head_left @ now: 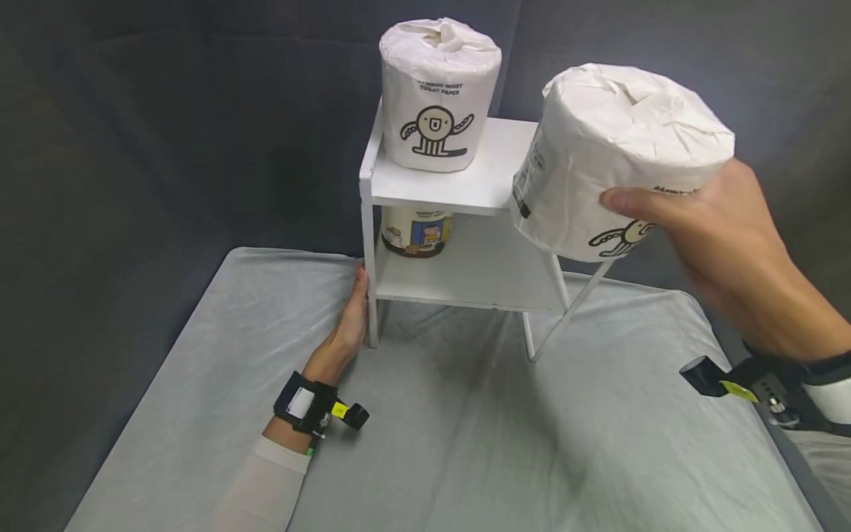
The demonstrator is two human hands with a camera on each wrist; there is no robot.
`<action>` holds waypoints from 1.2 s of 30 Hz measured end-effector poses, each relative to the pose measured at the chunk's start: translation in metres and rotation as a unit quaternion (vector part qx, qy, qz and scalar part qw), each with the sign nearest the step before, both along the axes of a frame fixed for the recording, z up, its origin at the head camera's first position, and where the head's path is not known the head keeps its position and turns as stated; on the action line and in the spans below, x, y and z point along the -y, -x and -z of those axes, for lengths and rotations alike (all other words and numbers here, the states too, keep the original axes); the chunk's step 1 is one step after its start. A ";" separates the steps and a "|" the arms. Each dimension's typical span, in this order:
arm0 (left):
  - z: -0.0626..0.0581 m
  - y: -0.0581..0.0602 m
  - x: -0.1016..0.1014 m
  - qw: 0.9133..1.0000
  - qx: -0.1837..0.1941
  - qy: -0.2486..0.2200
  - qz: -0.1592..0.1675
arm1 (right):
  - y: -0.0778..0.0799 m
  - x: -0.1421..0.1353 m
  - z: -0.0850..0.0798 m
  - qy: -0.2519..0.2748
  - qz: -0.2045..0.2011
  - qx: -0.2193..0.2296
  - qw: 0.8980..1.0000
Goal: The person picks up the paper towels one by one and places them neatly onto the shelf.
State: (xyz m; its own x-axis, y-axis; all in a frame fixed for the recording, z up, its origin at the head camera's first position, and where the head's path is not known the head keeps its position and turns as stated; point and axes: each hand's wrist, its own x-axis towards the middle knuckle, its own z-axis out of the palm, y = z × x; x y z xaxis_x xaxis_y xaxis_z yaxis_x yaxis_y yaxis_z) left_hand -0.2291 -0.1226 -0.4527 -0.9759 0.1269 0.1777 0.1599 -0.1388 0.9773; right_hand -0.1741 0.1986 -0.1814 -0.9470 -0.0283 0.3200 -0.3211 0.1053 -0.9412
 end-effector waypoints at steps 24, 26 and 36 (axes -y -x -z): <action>0.001 0.000 0.001 1.000 -0.026 0.005 0.011 | 0.046 0.031 -0.012 -0.089 0.048 0.061 0.993; 0.001 0.000 0.001 0.999 -0.034 0.001 0.010 | 0.049 0.033 -0.012 -0.111 0.063 0.065 0.990; 0.000 -0.001 0.000 1.000 -0.021 0.002 0.013 | 0.064 0.036 -0.010 -0.123 0.100 0.096 0.983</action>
